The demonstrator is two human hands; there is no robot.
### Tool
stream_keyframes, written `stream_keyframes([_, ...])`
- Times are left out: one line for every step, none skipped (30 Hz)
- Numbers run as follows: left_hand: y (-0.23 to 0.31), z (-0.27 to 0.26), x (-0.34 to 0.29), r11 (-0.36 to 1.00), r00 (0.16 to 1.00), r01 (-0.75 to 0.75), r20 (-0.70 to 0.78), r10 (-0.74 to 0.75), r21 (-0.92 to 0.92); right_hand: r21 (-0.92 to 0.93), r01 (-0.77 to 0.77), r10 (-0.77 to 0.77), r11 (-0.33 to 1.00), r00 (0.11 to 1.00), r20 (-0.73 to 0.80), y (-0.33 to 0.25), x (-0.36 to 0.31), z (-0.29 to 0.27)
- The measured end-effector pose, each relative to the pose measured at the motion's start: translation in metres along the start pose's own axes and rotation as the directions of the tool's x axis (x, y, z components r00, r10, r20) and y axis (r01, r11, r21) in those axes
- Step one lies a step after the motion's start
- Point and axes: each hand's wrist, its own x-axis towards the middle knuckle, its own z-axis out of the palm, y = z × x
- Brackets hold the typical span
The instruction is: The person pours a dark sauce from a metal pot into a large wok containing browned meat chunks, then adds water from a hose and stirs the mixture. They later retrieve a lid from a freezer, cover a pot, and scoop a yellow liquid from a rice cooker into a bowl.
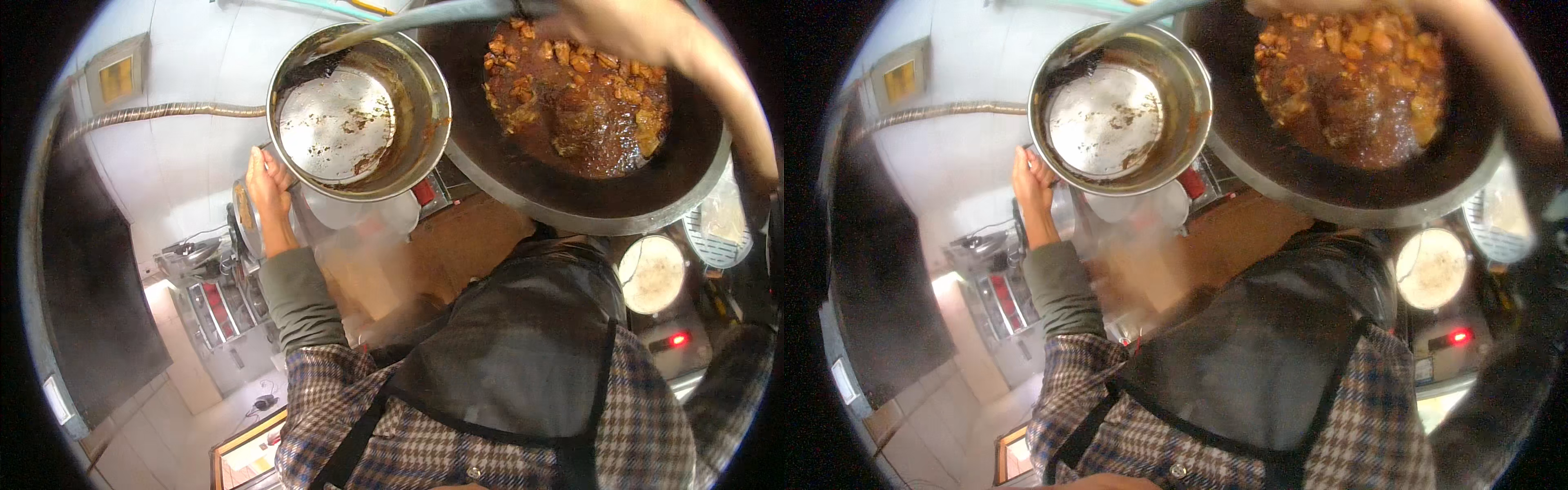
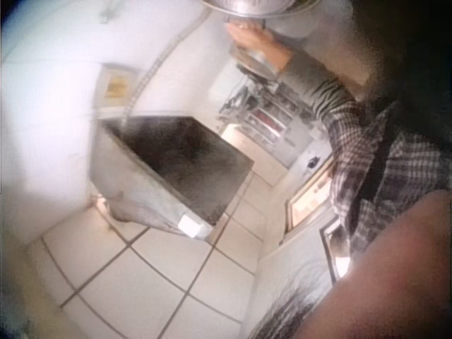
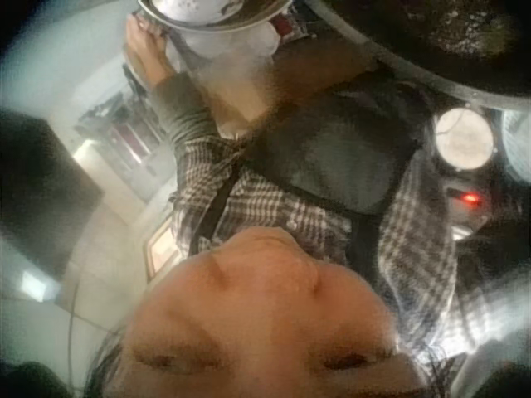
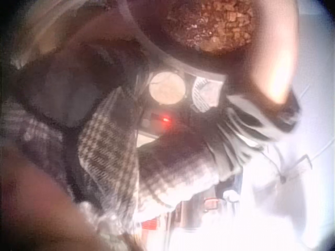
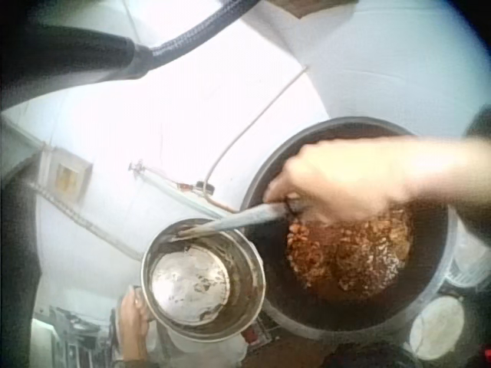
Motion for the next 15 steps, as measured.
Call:
stream_keyframes([0.001,0.004,-0.001,1.000,1.000,-0.004,-0.004,0.004,0.015,-0.002,0.002,-0.002,1.000,1.000,0.025,-0.008,-0.006,-0.008])
stream_keyframes([0.002,0.008,-0.002,1.000,1.000,-0.002,-0.008,0.002,0.020,-0.004,0.004,-0.004,1.000,0.999,0.050,-0.019,-0.012,-0.016])
stream_keyframes([0.003,0.011,-0.003,1.000,1.000,-0.002,-0.013,0.002,0.026,-0.098,0.033,-0.032,0.995,0.999,0.013,-0.030,-0.019,-0.020])
stream_keyframes([0.004,0.014,-0.005,0.999,1.000,-0.011,-0.027,0.012,0.031,-0.193,0.053,-0.059,0.980,0.998,-0.025,-0.040,-0.026,-0.025])
stream_keyframes([0.005,0.016,-0.006,1.000,1.000,-0.012,-0.016,0.013,0.028,-0.287,0.065,-0.086,0.956,0.994,-0.063,-0.051,-0.032,-0.029])
stream_keyframes([0.005,0.018,-0.007,0.999,1.000,-0.026,-0.012,0.026,0.022,-0.241,-0.019,0.032,0.970,0.998,0.047,-0.066,-0.033,-0.045])
stream_keyframes([0.004,0.020,-0.008,0.999,0.999,-0.040,-0.003,0.040,0.014,-0.186,-0.023,0.041,0.982,0.995,0.094,-0.070,-0.039,-0.050])
stream_keyframes([0.004,0.020,-0.009,0.999,0.999,-0.038,-0.010,0.038,0.012,-0.132,-0.032,0.051,0.991,0.989,0.140,-0.073,-0.045,-0.055])
stream_keyframes([0.003,0.020,-0.010,0.999,0.999,-0.036,-0.012,0.037,0.008,-0.167,-0.011,0.029,0.986,0.994,0.106,-0.078,-0.051,-0.051])
stream_keyframes([0.002,0.019,-0.011,0.999,0.999,-0.042,-0.014,0.042,0.003,-0.193,0.015,-0.005,0.981,0.999,0.051,-0.078,-0.053,-0.040])
stream_keyframes([0.001,0.019,-0.012,1.000,0.999,-0.029,-0.021,0.029,0.000,-0.232,0.053,-0.057,0.971,0.998,-0.013,-0.075,-0.055,-0.027])
stream_keyframes([0.000,0.018,-0.014,1.000,0.999,-0.023,-0.025,0.023,-0.001,-0.277,0.092,-0.120,0.957,0.989,-0.088,-0.063,-0.054,-0.009])
stream_keyframes([-0.001,0.017,-0.016,1.000,0.999,-0.015,-0.029,0.015,0.001,-0.378,0.144,-0.219,0.914,0.962,-0.163,-0.047,-0.049,0.011])
stream_keyframes([-0.002,0.016,-0.017,1.000,0.999,-0.023,-0.037,0.023,-0.004,-0.479,0.179,-0.319,0.859,0.920,-0.228,-0.035,-0.042,0.031])
stream_keyframes([-0.003,0.016,-0.019,1.000,0.999,-0.029,-0.045,0.029,-0.009,-0.574,0.199,-0.419,0.794,0.864,-0.280,-0.027,-0.037,0.052])
